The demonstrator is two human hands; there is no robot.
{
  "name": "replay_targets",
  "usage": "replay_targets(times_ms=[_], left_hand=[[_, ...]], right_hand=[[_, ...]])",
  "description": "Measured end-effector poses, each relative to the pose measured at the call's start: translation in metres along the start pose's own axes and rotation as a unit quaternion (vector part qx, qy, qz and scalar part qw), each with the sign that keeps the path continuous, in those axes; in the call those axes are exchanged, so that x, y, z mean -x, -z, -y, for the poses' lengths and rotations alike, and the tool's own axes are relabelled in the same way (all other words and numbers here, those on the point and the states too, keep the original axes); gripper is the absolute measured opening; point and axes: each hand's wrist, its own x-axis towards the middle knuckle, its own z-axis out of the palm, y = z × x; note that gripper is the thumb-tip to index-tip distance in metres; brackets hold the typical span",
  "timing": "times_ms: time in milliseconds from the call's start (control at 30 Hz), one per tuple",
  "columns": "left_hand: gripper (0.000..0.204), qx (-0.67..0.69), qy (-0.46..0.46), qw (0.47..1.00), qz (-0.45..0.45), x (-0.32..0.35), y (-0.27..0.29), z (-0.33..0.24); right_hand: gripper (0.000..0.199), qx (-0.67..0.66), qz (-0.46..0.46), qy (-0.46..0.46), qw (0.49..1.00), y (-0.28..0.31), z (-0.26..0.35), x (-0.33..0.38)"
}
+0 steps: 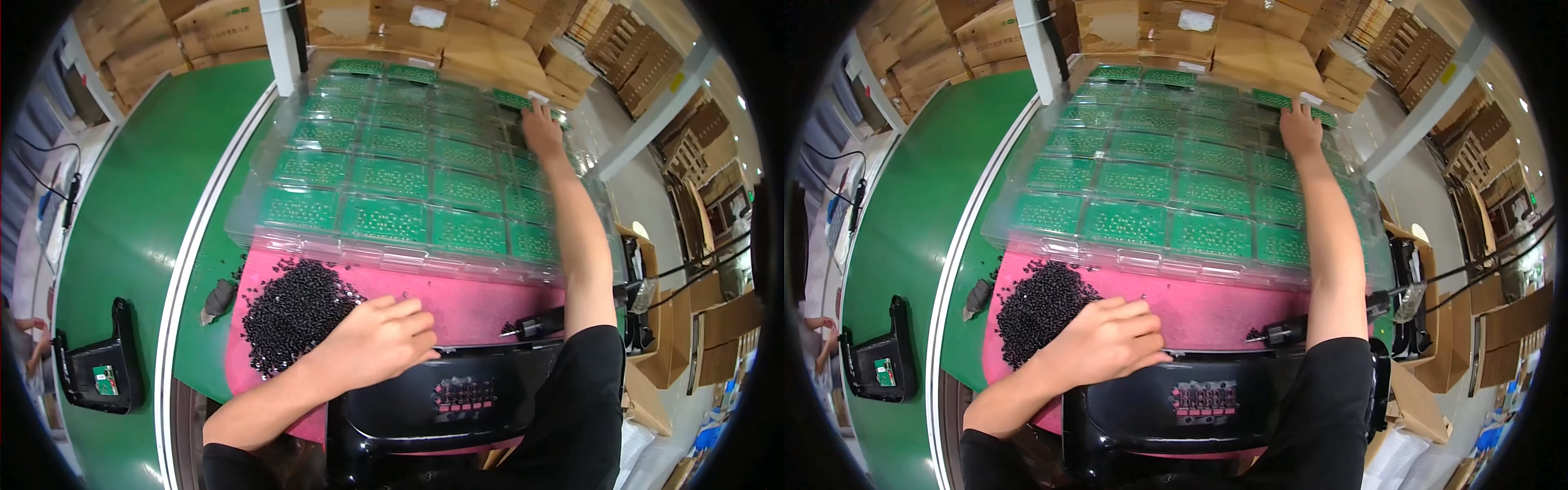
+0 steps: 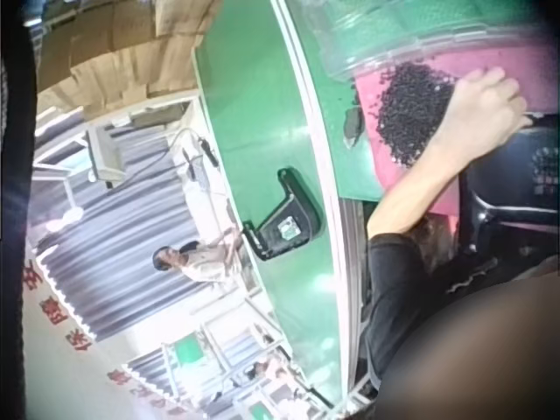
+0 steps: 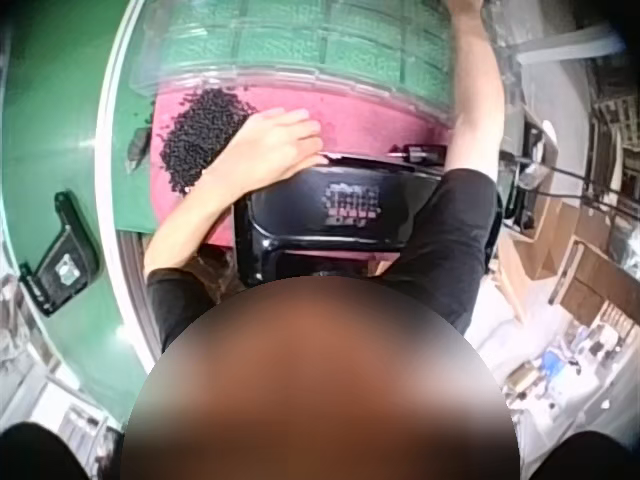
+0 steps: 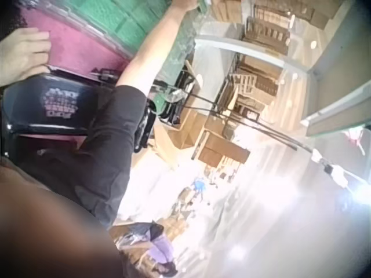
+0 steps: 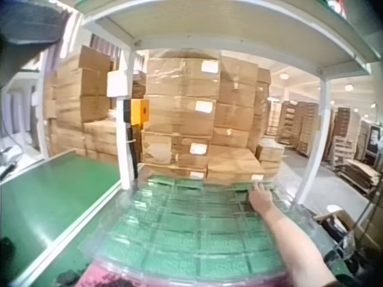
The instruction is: Installing circuit boards into plastic housings and securing them with screws using an electric screwdriver.
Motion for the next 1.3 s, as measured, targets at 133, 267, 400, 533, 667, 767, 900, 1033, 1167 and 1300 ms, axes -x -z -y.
replay_targets(times_ms=[133, 267, 400, 533, 667, 767, 900, 1033, 1167, 1300], left_hand=[[0.024, 0.000, 0.000, 1.000, 0.014, -0.004, 0.002, 0.001], [0.025, -0.014, 0.019, 0.999, -0.038, -0.007, 0.000, 0.000], [0.015, -0.042, 0.063, 0.987, -0.144, -0.006, 0.001, -0.001], [0.012, 0.027, 0.110, 0.970, -0.215, -0.004, 0.000, 0.003], [0.049, 0.027, 0.119, 0.954, -0.272, -0.001, 0.015, -0.011], [0.070, 0.197, 0.124, 0.942, -0.242, 0.002, 0.014, -0.019], [0.050, 0.569, 0.125, 0.806, -0.106, 0.001, 0.010, -0.032], [0.038, 0.539, 0.148, 0.830, -0.012, 0.002, 0.009, -0.031], [0.033, 0.414, 0.108, 0.890, 0.159, 0.010, 0.014, -0.035], [0.032, 0.385, 0.060, 0.869, 0.305, 0.008, 0.021, -0.052]], right_hand=[[0.031, 0.072, 0.012, 0.086, 0.994, -0.012, -0.006, -0.015], [0.043, 0.078, -0.145, 0.067, 0.984, -0.003, -0.007, -0.002], [0.052, 0.003, -0.174, 0.069, 0.982, 0.078, -0.005, 0.033], [0.058, -0.394, -0.126, 0.145, 0.899, 0.163, 0.005, 0.109], [0.061, -0.706, 0.091, 0.134, 0.689, 0.267, 0.020, 0.215], [0.064, -0.822, 0.197, 0.121, 0.520, 0.301, 0.033, 0.276], [0.065, -0.866, 0.249, 0.090, 0.424, 0.320, 0.045, 0.317], [0.075, -0.754, 0.088, 0.021, 0.651, 0.318, 0.048, 0.325], [0.079, -0.571, -0.040, 0.116, 0.811, 0.311, 0.039, 0.340], [0.036, -0.545, 0.003, 0.116, 0.830, 0.320, 0.041, 0.373]])
